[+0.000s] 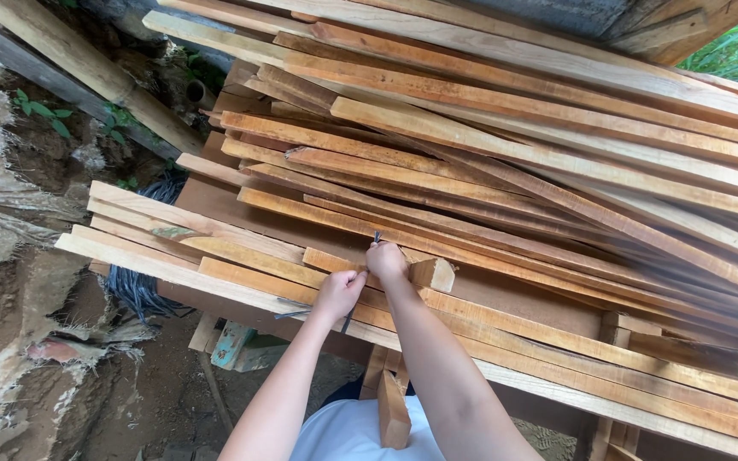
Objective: The person stacks thin wooden planks on a wooden workbench, aligning them carefully. They then use a black strap to tie the stack of planks together, securing them in place.
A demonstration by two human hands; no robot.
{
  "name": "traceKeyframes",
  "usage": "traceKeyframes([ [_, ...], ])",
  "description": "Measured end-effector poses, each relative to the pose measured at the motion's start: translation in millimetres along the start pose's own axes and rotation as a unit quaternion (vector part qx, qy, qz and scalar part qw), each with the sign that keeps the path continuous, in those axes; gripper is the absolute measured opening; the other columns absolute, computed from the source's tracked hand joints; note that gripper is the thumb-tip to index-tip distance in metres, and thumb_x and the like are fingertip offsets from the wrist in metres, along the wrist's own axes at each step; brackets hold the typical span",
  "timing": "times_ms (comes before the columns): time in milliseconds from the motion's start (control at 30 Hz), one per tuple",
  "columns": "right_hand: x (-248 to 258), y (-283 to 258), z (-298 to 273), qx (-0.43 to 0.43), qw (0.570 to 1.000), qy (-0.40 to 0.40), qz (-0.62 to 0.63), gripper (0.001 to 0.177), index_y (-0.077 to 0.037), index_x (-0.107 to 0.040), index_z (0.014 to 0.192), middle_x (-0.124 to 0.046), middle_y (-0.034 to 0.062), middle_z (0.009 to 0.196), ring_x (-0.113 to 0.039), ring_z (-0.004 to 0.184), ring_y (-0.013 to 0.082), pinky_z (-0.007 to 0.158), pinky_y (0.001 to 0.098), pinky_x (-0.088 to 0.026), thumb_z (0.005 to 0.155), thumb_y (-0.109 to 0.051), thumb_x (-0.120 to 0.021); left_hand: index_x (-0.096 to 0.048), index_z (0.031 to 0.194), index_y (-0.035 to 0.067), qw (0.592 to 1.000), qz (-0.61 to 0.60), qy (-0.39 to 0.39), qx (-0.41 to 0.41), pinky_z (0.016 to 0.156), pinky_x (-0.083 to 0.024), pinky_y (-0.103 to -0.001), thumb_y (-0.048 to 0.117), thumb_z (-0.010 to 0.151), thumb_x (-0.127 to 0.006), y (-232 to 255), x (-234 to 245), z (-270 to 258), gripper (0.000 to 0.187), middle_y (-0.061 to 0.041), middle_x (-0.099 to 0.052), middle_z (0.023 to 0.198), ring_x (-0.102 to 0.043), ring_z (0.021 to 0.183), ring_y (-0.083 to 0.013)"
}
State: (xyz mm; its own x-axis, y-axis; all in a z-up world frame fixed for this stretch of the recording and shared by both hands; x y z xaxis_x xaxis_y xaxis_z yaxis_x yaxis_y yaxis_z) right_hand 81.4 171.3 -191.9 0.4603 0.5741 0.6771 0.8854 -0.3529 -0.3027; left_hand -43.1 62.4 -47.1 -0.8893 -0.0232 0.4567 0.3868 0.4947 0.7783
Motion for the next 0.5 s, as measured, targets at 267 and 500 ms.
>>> traceKeyframes([
  [267,-14,3,12,-0.07,0.985,-0.053,0.151,0.037,-0.014,-0.079,0.1,-0.078,0.0055,0.096,-0.073,0.107,0.0244,0.092,0.0387,-0.057,0.092,-0.037,-0.052,-0.039,0.049,0.014,0.999,-0.011,0.034,-0.03,0.05,-0.039,-0.029,0.028,0.092,-0.065,16,4,-22,0.051,-0.007,-0.034,0.041,-0.043,0.052,-0.0112],
  [500,41,-52,-61,0.248,0.87,-0.133,-0.404,0.04,-0.001,-0.075,0.114,-0.077,0.0108,0.11,-0.072,0.112,0.0321,0.085,0.0486,-0.061,0.097,-0.006,-0.039,-0.043,0.05,0.016,0.997,-0.073,0.002,-0.025,0.052,-0.036,-0.023,0.029,0.093,-0.066,33,9,-35,0.051,0.0,-0.031,0.043,-0.041,0.067,-0.0027],
])
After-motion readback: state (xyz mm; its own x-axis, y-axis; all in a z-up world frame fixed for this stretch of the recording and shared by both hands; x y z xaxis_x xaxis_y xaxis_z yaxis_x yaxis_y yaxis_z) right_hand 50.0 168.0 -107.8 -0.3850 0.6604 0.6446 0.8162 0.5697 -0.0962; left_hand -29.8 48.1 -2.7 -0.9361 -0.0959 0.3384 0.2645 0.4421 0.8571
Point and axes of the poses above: each hand's wrist, its own z-axis towards the middle knuckle, its own x-axis out of the back of the hand, y = z × x, the point moved 5 cm from there along z, towards the middle knuckle
